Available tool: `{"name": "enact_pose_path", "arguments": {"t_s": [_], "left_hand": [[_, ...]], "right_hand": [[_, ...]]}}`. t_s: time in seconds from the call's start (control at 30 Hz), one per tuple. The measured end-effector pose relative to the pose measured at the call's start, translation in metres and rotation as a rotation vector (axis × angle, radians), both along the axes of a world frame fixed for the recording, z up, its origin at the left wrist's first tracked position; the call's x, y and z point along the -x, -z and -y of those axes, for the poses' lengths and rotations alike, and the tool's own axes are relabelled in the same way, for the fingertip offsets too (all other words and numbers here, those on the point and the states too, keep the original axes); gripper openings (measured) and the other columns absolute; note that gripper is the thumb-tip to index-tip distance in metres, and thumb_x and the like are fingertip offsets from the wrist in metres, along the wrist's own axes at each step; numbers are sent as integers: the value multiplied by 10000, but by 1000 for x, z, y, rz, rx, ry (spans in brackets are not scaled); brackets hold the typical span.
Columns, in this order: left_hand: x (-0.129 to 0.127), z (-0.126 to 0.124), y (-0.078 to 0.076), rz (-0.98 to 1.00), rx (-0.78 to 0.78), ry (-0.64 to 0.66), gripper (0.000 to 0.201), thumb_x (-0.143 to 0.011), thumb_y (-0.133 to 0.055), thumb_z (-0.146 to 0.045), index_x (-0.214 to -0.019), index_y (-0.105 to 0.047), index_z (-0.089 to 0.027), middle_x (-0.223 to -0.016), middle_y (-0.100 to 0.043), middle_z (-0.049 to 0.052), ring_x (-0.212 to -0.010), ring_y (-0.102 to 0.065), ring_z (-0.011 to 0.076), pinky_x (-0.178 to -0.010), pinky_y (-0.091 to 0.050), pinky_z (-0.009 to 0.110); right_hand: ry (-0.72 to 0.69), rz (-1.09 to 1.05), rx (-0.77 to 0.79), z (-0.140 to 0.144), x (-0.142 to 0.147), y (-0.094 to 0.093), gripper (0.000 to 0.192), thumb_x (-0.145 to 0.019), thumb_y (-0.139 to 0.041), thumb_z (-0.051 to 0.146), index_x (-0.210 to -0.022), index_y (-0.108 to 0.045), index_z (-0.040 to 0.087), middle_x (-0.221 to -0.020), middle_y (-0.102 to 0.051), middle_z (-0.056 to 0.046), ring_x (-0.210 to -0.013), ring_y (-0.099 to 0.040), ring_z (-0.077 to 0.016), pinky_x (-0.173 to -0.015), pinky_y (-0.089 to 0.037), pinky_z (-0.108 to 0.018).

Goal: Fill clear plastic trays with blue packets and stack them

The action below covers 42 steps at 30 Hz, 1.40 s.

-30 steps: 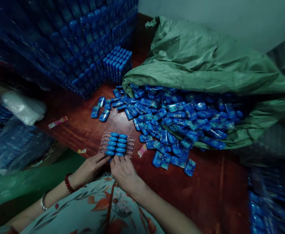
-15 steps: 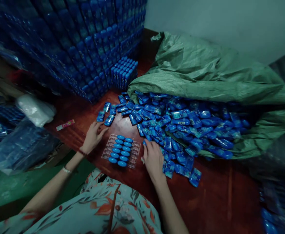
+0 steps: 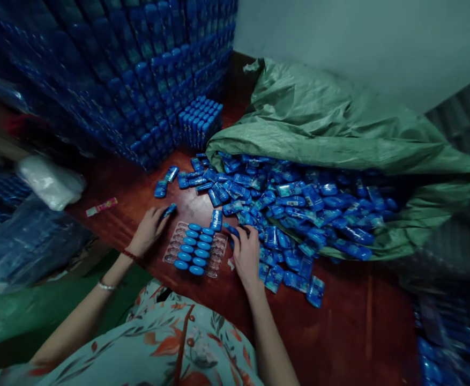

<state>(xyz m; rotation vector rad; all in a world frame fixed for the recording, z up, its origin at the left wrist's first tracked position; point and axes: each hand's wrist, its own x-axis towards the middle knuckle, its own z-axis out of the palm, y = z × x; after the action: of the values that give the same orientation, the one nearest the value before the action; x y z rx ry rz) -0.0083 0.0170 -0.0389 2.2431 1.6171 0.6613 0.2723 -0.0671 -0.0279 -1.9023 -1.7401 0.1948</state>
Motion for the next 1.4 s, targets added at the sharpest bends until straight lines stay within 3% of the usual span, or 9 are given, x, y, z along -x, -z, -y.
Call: {"name": "enact_pose_path", "arguments": {"t_s": [0.17,0.33,0.43,0.53,0.67,0.97,1.13,1.3,1.4], "left_hand": [[17,30,-13,265,52,14,304,-920,-398,-289,-1176,-528,-190,-978,-576,71,-886,-575,174,-821,-487,324],[0,27,-24,343,23,69,283,-886,-476,-261,-1153,-510,-174,-1000,-610,68,-900,-591,172,-819,-492,314],[-8,16,-28,293,-41,225,205,-903,-439,-225,-1058,-562,-174,-958,-619,69,-901,-572,173,-806,-487,312],[-11,7,-32,192,-71,373,261,-919,-371,-175,-1094,-565,-170,-995,-613,93,-917,-542,182,-785,-483,321],[-10,0,-36,100,-57,522,307,-912,-345,-126,-1137,-549,-164,-1040,-604,110,-948,-513,193,-804,-473,341],[-11,8,-37,99,-60,521,289,-917,-337,-122,-1134,-528,-142,-1029,-586,107,-928,-493,184,-795,-461,309],[-16,9,-41,-72,13,580,311,-912,-313,-128,-1081,-573,-154,-969,-576,100,-871,-478,197,-763,-458,321],[-19,8,-41,-107,6,605,312,-911,-314,-132,-1104,-559,-144,-964,-570,109,-876,-465,208,-757,-457,336],[-15,13,-39,-65,9,619,303,-897,-321,-111,-1083,-558,-138,-941,-572,105,-868,-457,206,-764,-452,336]], "right_hand": [[-85,-273,79,17,-2,-13,238,-928,-400,317,-1109,-503,200,-993,-606,-60,-911,-581,-187,-806,-455,-317],[-227,-78,116,12,-2,-25,243,-931,-389,272,-1123,-520,199,-1002,-592,-74,-937,-546,-209,-812,-433,-327],[-290,190,197,7,1,-33,271,-916,-383,185,-1125,-555,187,-933,-582,-81,-891,-513,-219,-761,-407,-320],[-337,413,283,0,6,-43,328,-881,-387,95,-1146,-563,176,-904,-578,-84,-863,-487,-219,-724,-359,-318],[-428,509,337,-15,10,-55,309,-883,-385,95,-1101,-587,179,-920,-591,-94,-896,-473,-225,-730,-311,-333],[-539,594,352,-31,14,-65,288,-868,-369,69,-996,-610,162,-898,-602,-96,-900,-481,-240,-756,-289,-358],[-610,610,394,-36,29,-68,262,-853,-389,55,-937,-622,139,-889,-614,-113,-914,-495,-250,-774,-302,-371],[-590,520,400,-40,23,-66,207,-779,-544,93,-965,-618,144,-922,-628,-99,-935,-518,-243,-806,-312,-355],[-577,408,420,-39,12,-64,194,-825,-557,168,-1010,-612,184,-958,-638,-65,-940,-545,-218,-803,-320,-325]]}}
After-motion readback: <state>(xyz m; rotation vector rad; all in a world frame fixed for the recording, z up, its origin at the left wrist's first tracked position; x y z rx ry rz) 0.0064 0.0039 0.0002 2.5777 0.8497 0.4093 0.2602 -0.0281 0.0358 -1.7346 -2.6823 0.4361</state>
